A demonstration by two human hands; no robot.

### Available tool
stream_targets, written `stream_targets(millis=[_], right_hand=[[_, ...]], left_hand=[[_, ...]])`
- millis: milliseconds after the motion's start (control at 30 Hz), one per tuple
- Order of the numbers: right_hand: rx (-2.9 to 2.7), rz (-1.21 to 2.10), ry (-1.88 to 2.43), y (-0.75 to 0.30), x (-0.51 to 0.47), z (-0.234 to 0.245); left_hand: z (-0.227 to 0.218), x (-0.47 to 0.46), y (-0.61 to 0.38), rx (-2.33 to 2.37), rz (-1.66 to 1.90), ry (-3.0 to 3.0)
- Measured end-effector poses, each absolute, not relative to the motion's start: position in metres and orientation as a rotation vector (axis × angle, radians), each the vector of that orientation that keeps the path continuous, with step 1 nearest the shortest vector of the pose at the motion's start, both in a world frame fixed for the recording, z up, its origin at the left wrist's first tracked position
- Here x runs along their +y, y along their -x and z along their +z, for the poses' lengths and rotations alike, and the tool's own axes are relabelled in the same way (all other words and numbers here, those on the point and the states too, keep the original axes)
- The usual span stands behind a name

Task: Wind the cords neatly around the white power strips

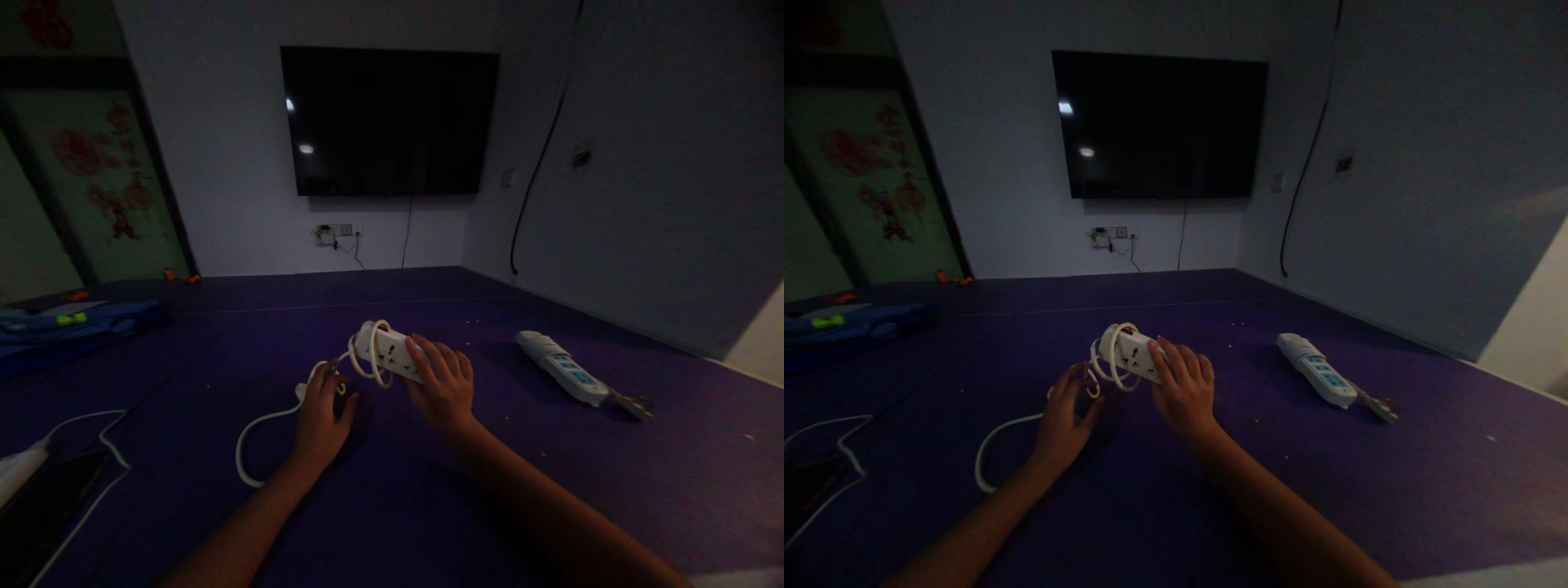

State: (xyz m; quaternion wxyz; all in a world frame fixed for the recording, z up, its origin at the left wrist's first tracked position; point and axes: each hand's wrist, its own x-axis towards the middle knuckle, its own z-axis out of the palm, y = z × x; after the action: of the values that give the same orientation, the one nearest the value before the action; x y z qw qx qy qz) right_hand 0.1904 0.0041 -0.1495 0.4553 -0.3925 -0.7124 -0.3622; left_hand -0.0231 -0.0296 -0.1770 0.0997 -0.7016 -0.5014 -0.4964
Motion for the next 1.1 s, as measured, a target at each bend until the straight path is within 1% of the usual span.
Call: stream_targets(millis=[133,233,400,500,700,933,1100], right_hand=[[-1.764,-0.903,0.936,-0.188,0.001,-0.149],[-1.783,-0.913,0.931,-0.187,-0.001,-0.149],[-1.814,-0.933,0.932,-0.187,0.000,-0.152],[-1.826,-0.941,0.939,-0.187,0.000,-0.154],[-1.855,-0.935,1.051,-0.189,0.001,-0.153],[-1.899,-0.929,1.020,-0.191,0.003,-0.153],[-1.860,-0.929,0.966,-0.194,0.007,-0.153]], left_hand=[[-0.172,-0.041,0.017,-1.157,-1.385,2.296],[-0.174,-0.047,0.014,-1.017,-1.314,2.358],[-0.179,-0.049,0.013,-1.046,-1.172,2.373],[-0.178,-0.049,0.012,-1.102,-1.161,2.474],[-0.169,-0.055,0.009,-1.284,-1.422,2.441],[-0.163,-0.047,0.016,-1.300,-1.714,2.057],[-0.162,-0.038,0.030,-1.466,-1.860,1.813]])
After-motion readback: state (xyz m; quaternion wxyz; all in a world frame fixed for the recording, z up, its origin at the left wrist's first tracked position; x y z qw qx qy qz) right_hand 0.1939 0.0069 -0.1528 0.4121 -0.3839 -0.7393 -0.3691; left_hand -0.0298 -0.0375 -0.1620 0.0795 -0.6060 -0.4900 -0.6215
